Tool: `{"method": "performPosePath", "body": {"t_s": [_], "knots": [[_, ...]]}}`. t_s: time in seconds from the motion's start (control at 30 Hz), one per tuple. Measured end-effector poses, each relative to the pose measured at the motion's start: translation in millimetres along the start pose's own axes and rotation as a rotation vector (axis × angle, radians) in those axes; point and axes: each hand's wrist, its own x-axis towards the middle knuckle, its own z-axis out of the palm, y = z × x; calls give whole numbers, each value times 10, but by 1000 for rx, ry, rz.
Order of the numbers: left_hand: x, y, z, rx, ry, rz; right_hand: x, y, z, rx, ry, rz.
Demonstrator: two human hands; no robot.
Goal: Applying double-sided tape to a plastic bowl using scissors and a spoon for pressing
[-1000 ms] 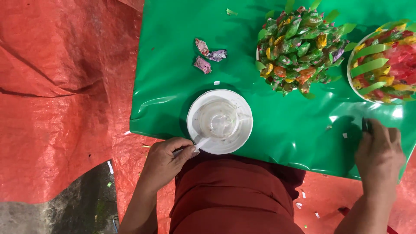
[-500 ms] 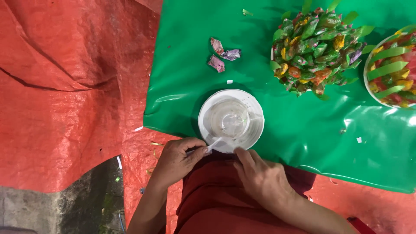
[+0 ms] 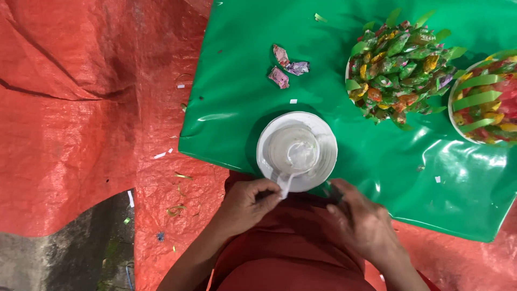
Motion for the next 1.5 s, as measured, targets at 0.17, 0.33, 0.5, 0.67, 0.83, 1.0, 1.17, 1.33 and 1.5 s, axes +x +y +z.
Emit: {"method": "performPosePath", "body": {"t_s": [0.17, 0.33, 0.5, 0.67, 0.83, 1.0, 1.17, 1.33, 1.5], "knots": [[36, 127, 104, -127, -93, -21, -107, 88, 78, -41, 56, 41], [33, 22, 76, -89, -87, -63, -21, -88, 285, -198, 214, -136], [46, -124, 113, -302, -168, -229, 65, -303, 322, -221, 302, -178], [135, -136, 167, -378, -225, -154, 110, -296, 410, -234, 424, -204], [184, -166, 264, -484, -277, -154, 159, -310, 421, -180, 476, -174], [208, -145, 261, -498, -300, -149, 181, -276, 477, -266, 497, -146], [220, -148, 262, -514, -297, -150, 205, -304, 433, -277, 466, -179], [204, -144, 243, -529, -311, -126, 220, -321, 399, -264, 451, -193], [100, 218, -4, -317, -317, -123, 137, -192, 368, -248, 447, -256]]}}
